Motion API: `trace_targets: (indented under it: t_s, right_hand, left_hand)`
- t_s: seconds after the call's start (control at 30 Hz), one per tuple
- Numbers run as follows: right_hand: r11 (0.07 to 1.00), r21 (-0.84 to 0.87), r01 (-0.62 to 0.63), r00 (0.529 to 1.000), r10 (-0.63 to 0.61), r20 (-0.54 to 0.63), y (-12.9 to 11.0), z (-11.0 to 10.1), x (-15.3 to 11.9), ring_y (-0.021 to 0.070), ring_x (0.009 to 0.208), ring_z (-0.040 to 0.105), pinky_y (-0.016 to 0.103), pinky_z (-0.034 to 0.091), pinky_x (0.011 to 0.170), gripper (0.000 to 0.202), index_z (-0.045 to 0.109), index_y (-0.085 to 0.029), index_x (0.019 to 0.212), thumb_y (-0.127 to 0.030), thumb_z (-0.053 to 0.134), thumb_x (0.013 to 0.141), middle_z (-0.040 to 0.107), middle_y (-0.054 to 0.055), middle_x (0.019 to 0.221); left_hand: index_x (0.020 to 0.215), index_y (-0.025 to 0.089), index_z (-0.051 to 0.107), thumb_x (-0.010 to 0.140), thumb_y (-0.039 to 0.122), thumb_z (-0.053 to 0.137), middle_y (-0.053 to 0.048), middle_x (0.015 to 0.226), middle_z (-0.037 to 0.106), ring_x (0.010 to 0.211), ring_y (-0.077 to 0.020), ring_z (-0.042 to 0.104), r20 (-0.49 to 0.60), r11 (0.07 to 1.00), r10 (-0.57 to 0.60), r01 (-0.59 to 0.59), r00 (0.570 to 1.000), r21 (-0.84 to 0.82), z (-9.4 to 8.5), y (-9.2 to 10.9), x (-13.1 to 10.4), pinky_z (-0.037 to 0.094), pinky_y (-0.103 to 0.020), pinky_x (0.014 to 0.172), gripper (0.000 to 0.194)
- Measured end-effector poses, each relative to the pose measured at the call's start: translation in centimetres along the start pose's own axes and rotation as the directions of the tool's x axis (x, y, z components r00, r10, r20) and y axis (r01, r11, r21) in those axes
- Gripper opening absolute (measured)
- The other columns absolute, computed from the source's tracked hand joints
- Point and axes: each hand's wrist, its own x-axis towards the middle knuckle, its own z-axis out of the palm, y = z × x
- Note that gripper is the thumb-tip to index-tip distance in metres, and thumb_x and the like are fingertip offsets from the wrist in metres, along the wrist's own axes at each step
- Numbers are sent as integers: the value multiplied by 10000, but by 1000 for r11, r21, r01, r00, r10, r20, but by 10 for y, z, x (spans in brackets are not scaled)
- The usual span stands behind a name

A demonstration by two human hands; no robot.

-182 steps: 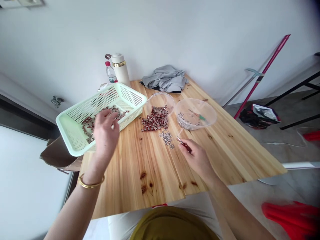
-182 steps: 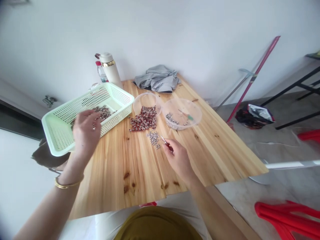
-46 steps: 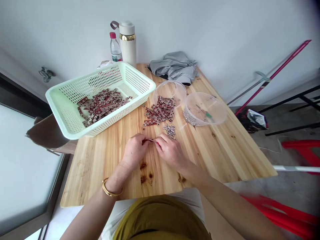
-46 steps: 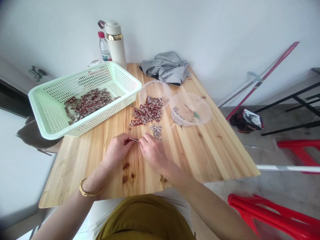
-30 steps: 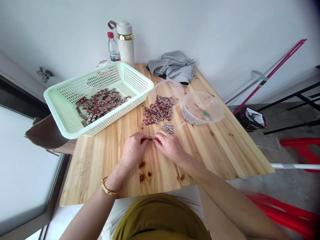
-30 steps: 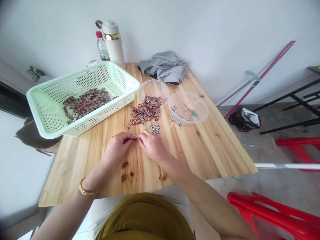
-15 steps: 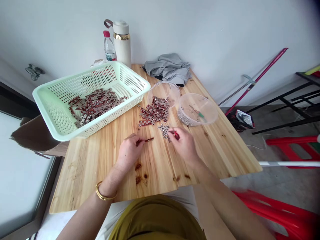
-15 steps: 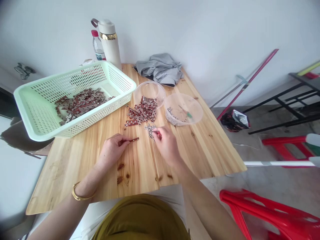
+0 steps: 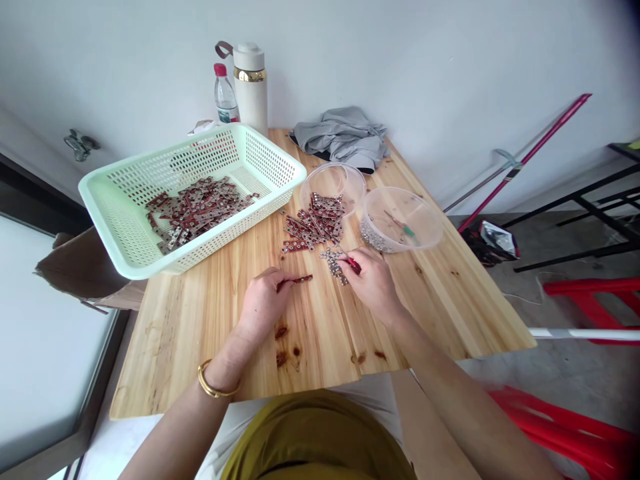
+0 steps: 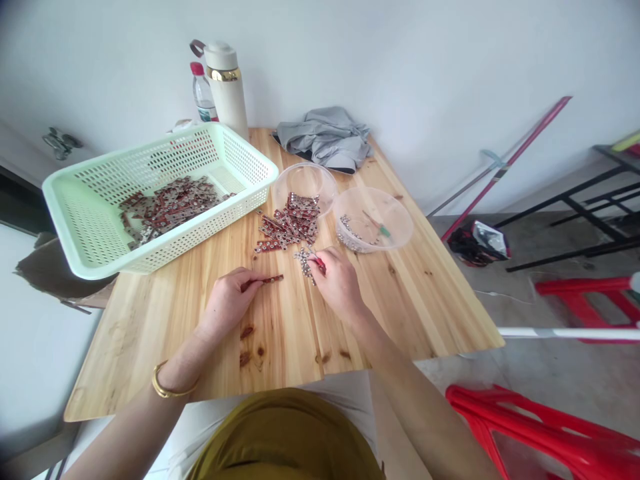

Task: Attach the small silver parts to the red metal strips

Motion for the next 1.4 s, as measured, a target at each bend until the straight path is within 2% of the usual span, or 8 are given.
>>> trace_targets:
  t_s: [0.1, 0.23, 0.6, 0.73, 0.87, 0.97, 1.2, 1.4]
  right_hand:
    - [993, 92, 72, 996, -77, 52, -29, 10, -5, 178, 772, 602, 295, 467, 714, 130, 628, -200, 823, -216, 527, 903, 633, 44, 832]
    - [988, 55, 145, 978, -151, 145, -55, 33, -12, 165, 793, 597, 275, 467, 701, 140, 631, -204, 844, -200, 513, 920, 616, 47, 884]
    - [976, -40, 213, 971, -207, 120, -52, 46, -21, 169, 839, 607, 287, 479, 750, 209, 658, -198, 893, -191, 457, 950, 633, 56, 912]
    - [966, -43, 256, 955, -246, 166, -58, 41, -32, 182, 875, 624, 314, 506, 774, 275, 648, -202, 1095, -144, 429, 941, 654, 67, 974]
    - [974, 15, 228, 949, -226, 221, -61, 31, -36, 199, 929, 633, 335, 522, 811, 321, 567, -204, 1248, -194, 437, 955, 644, 86, 1065]
    - [990, 71, 119, 982, -128, 138, -61, 24, -38, 211, 928, 629, 356, 523, 809, 334, 497, -208, 1294, -239, 429, 969, 638, 90, 1037]
    - [998, 59, 15, 995, -20, 95, -70, 28, -53, 204, 851, 613, 337, 505, 743, 227, 608, -213, 1054, -160, 414, 947, 606, 76, 917]
    - [999, 41, 4, 997, -7, 71, -72, 35, -52, 189, 778, 599, 321, 497, 684, 254, 641, -209, 1059, -157, 421, 943, 597, 69, 878]
  left_hand:
    - [939, 228, 742, 847, 117, 562, -21, 888, 701, 826, -149, 649, -6, 1000, 23, -23, 1000, 5, 0, -1, 0, 495, -261, 779, 230]
    - [909, 207, 730, 832, 115, 564, -25, 867, 713, 790, -150, 648, -16, 998, 20, -19, 1000, 60, -1, 0, 0, 494, -253, 749, 204]
    - [855, 173, 720, 815, 87, 547, -41, 853, 722, 781, -161, 647, -7, 998, -14, 15, 1000, 56, -3, 4, 1, 488, -270, 753, 197]
    - [867, 184, 713, 818, 110, 566, -32, 856, 718, 779, -154, 648, -25, 999, -38, 38, 999, 6, -1, 2, -1, 493, -254, 729, 172]
    - [869, 187, 716, 832, 110, 548, -32, 846, 698, 775, -150, 643, -29, 999, 10, -9, 1000, 36, -1, 3, -3, 493, -251, 735, 188]
    - [909, 194, 719, 843, 98, 528, -37, 876, 691, 816, -153, 647, -34, 997, 34, -32, 999, 74, 0, 4, -5, 497, -257, 782, 223]
    - [862, 181, 699, 836, 86, 529, -34, 850, 669, 792, -151, 639, -59, 990, 44, -36, 997, 136, 2, 2, -6, 495, -250, 751, 196]
    - [854, 178, 683, 842, 87, 522, -38, 856, 662, 800, -149, 636, -54, 990, 44, -36, 998, 137, 2, 2, -7, 493, -252, 758, 185]
